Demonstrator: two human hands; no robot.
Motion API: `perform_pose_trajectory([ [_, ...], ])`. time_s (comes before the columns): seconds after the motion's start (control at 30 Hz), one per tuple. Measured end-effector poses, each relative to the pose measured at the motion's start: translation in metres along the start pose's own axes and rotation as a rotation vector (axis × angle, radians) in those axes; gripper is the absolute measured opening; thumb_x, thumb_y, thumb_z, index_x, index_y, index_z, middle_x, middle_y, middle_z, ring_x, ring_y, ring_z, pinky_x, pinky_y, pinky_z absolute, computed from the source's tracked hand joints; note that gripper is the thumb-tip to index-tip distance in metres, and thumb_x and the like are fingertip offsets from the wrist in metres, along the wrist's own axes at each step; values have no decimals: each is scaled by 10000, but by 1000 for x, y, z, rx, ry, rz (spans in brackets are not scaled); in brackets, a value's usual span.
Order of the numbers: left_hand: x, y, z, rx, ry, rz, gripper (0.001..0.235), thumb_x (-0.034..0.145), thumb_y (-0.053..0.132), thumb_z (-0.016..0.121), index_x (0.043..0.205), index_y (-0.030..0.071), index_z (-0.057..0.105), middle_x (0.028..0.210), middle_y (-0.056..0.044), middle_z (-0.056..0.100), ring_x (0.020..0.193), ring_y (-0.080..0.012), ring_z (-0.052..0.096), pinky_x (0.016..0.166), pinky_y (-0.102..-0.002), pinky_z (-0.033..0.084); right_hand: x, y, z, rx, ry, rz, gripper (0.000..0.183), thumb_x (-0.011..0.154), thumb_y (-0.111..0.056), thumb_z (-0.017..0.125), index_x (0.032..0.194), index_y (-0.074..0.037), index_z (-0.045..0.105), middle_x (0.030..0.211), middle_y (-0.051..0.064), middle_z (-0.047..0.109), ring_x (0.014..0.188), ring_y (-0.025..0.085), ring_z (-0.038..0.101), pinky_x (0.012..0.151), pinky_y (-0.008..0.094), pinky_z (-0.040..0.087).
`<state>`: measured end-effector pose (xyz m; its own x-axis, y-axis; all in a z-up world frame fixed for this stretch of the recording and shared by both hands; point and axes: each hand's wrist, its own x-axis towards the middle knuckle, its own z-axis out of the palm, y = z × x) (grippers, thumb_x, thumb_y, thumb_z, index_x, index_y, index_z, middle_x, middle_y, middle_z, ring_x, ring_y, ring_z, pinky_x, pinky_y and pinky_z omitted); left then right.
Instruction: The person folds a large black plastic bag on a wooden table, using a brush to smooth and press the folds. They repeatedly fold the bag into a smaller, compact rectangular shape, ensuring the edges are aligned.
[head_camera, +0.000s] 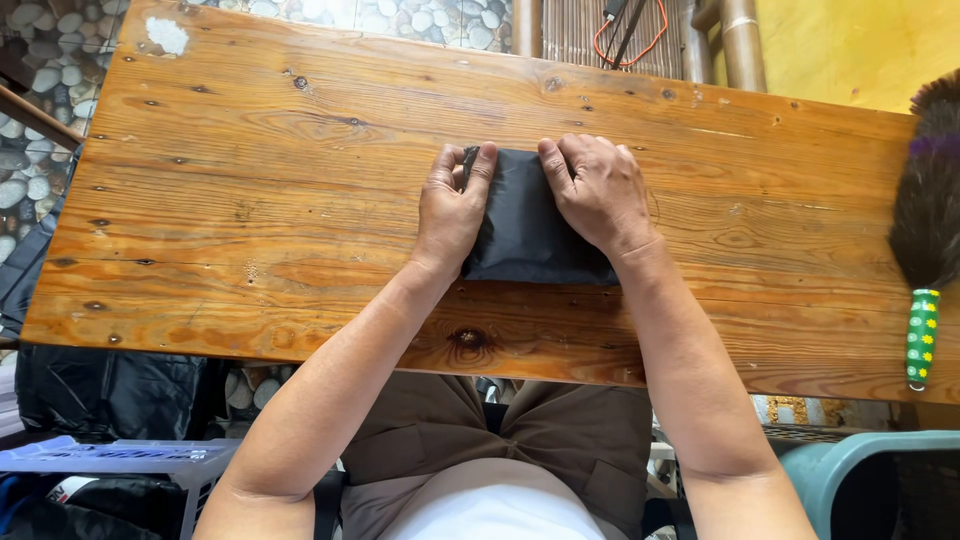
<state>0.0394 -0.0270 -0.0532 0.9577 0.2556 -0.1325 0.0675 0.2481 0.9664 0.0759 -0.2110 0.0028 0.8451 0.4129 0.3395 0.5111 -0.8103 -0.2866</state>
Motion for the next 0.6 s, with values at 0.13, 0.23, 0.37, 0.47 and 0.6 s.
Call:
perform_pose_trajectory([
  [0.13, -1, 1, 1, 18, -21, -3, 305, 966, 482, 702, 929, 193, 612, 733, 26, 646, 577, -65, 630, 436, -188, 516, 7, -10, -13, -67, 64, -115, 323, 1109, -339, 515, 1020, -115, 730, 1185, 142, 729, 1185, 358, 665, 1095, 520, 418],
  [0.23, -19, 29, 6, 41, -38, -8, 322, 958, 504, 695, 948, 190, 627, 761, 19, 672, 621, -61, 642, 478, -188, 537, 1, -48, -41, 77, -73, -19, 544, 1114, -514, 405, 885, -97, 669, 908, 195, 685, 948, 438, 676, 841, 538, 510],
  [0.37, -17, 25, -3, 74, -40, -11, 377, 953, 564, 680, 984, 191, 629, 783, 16, 685, 624, -63, 639, 494, -194, 538, 3, -25, -14, 114, -48, -45, 521, 1108, -553, 456, 910, -118, 665, 894, 172, 683, 936, 394, 699, 847, 488, 516],
  [0.47, -40, 54, -8, 78, -88, -55, 528, 931, 602, 666, 1098, 106, 600, 808, 30, 677, 662, -50, 632, 549, -178, 551, 0, -14, -15, 115, -1, -50, 474, 1107, -536, 515, 918, -130, 669, 875, 165, 676, 925, 382, 701, 844, 470, 521],
  [0.6, -77, 66, -16, 281, -284, -80, 847, 822, 600, 744, 1370, -3, 514, 1210, -185, 677, 1045, -273, 744, 853, -391, 647, -4, 7, -24, 158, 27, -5, 452, 1130, -567, 487, 968, -184, 664, 896, 117, 656, 947, 344, 689, 855, 444, 515],
])
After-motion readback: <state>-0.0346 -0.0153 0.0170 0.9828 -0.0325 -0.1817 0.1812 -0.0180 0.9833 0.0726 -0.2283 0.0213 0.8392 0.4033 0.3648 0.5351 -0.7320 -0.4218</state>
